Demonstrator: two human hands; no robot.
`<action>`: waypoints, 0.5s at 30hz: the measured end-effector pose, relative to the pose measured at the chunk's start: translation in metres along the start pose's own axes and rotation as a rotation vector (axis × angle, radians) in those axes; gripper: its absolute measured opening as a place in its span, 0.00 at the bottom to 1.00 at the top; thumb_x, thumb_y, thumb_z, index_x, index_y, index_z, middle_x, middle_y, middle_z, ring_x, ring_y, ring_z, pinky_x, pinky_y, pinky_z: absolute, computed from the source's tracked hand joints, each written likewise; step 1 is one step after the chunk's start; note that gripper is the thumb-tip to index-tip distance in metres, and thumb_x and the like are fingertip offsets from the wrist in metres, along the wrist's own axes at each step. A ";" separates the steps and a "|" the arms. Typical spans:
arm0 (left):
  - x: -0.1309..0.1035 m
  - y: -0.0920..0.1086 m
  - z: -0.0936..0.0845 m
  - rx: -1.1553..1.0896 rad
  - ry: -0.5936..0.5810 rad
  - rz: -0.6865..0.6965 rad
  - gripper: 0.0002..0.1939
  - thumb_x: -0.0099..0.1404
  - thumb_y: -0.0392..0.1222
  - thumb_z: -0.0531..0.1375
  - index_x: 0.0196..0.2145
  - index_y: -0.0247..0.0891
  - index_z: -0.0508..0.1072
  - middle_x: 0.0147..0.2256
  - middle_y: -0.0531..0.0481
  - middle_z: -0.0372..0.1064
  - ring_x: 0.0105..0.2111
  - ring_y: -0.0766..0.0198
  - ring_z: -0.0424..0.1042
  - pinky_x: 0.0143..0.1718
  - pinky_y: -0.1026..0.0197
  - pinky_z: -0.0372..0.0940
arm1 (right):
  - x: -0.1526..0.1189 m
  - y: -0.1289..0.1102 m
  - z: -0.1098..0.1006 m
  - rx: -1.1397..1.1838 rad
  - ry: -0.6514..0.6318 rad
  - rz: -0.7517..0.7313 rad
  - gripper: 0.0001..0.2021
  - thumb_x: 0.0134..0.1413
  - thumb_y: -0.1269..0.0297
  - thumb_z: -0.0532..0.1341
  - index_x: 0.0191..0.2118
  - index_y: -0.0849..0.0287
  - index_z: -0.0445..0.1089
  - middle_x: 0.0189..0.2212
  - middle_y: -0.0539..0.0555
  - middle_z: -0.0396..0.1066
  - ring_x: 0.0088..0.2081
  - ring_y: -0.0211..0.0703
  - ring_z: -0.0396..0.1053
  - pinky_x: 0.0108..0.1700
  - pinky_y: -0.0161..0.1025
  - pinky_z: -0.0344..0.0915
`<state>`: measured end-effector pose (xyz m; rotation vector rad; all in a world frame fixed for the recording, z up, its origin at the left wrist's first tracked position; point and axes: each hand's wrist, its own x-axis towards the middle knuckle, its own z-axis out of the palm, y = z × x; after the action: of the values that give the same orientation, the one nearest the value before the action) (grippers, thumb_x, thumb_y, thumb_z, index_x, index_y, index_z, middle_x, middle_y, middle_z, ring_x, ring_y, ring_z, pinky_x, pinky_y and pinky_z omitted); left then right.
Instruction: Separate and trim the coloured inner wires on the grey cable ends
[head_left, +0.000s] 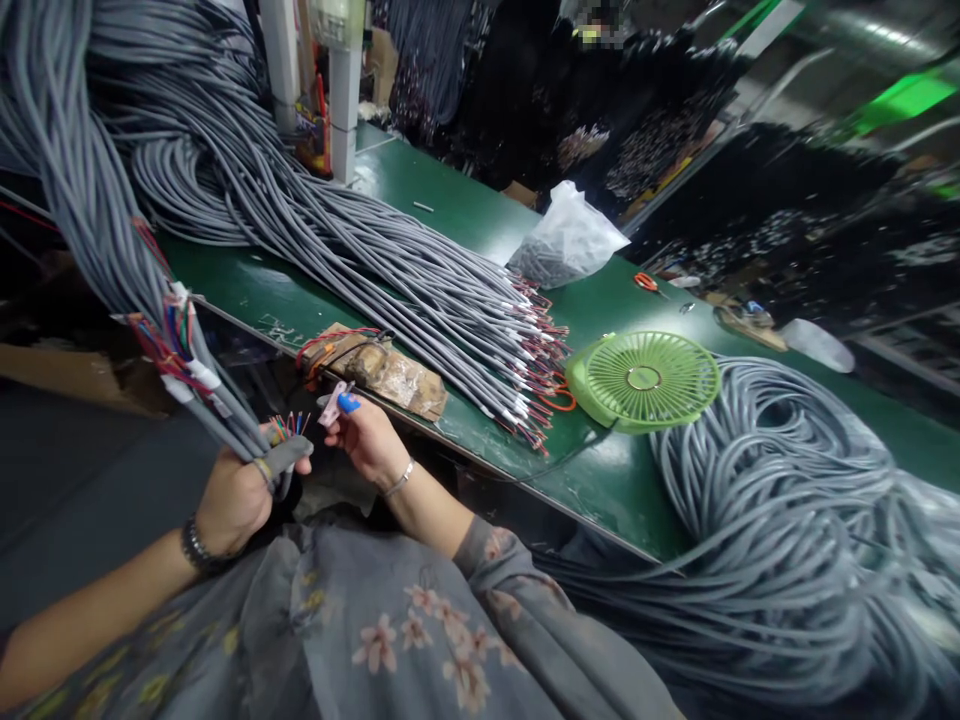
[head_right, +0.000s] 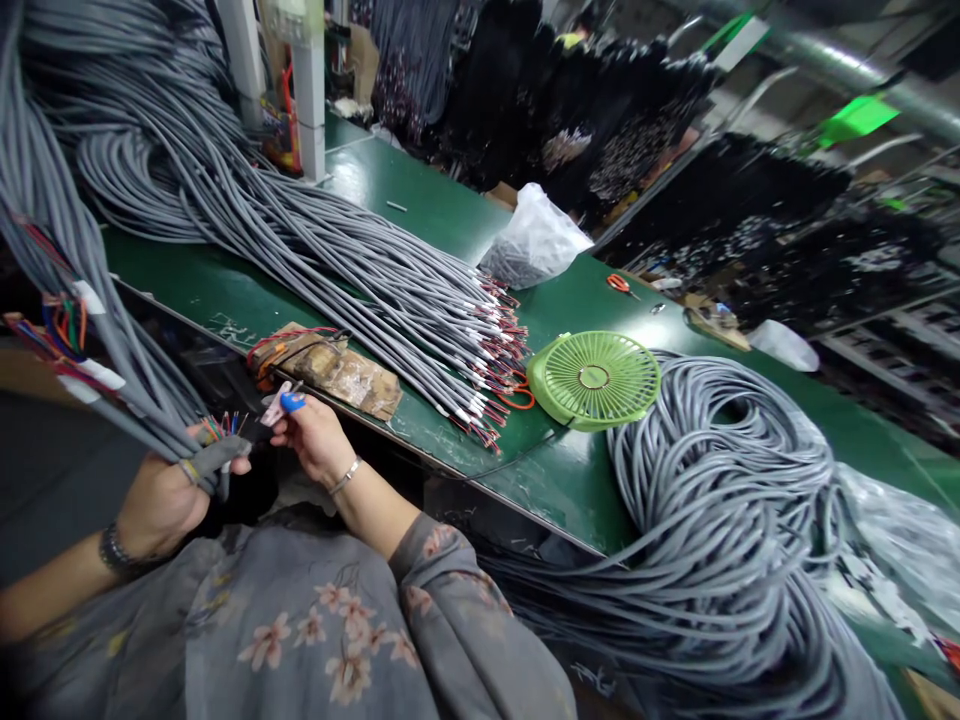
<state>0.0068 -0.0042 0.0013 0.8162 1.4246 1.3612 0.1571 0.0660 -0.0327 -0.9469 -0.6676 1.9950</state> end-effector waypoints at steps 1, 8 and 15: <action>0.001 0.001 0.002 -0.011 0.011 0.004 0.14 0.43 0.53 0.77 0.16 0.44 0.81 0.17 0.51 0.76 0.20 0.63 0.70 0.26 0.60 0.64 | 0.000 0.002 0.000 -0.005 0.003 -0.017 0.24 0.61 0.42 0.78 0.32 0.57 0.75 0.26 0.48 0.72 0.27 0.35 0.66 0.31 0.32 0.69; 0.005 0.001 0.010 -0.062 0.010 -0.004 0.13 0.41 0.49 0.79 0.16 0.44 0.80 0.17 0.52 0.77 0.20 0.62 0.72 0.26 0.60 0.67 | 0.001 0.009 -0.002 -0.006 0.050 -0.073 0.27 0.54 0.37 0.80 0.34 0.57 0.77 0.27 0.48 0.74 0.27 0.35 0.64 0.29 0.32 0.68; 0.006 -0.004 0.007 -0.049 -0.004 0.001 0.13 0.43 0.49 0.79 0.18 0.47 0.81 0.18 0.53 0.78 0.21 0.59 0.74 0.26 0.58 0.70 | 0.007 0.004 0.004 0.023 0.065 -0.030 0.24 0.62 0.37 0.76 0.35 0.55 0.77 0.26 0.48 0.73 0.29 0.40 0.69 0.33 0.35 0.70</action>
<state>0.0116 0.0034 -0.0035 0.7870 1.3826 1.3897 0.1494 0.0695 -0.0357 -0.9781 -0.6188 1.9330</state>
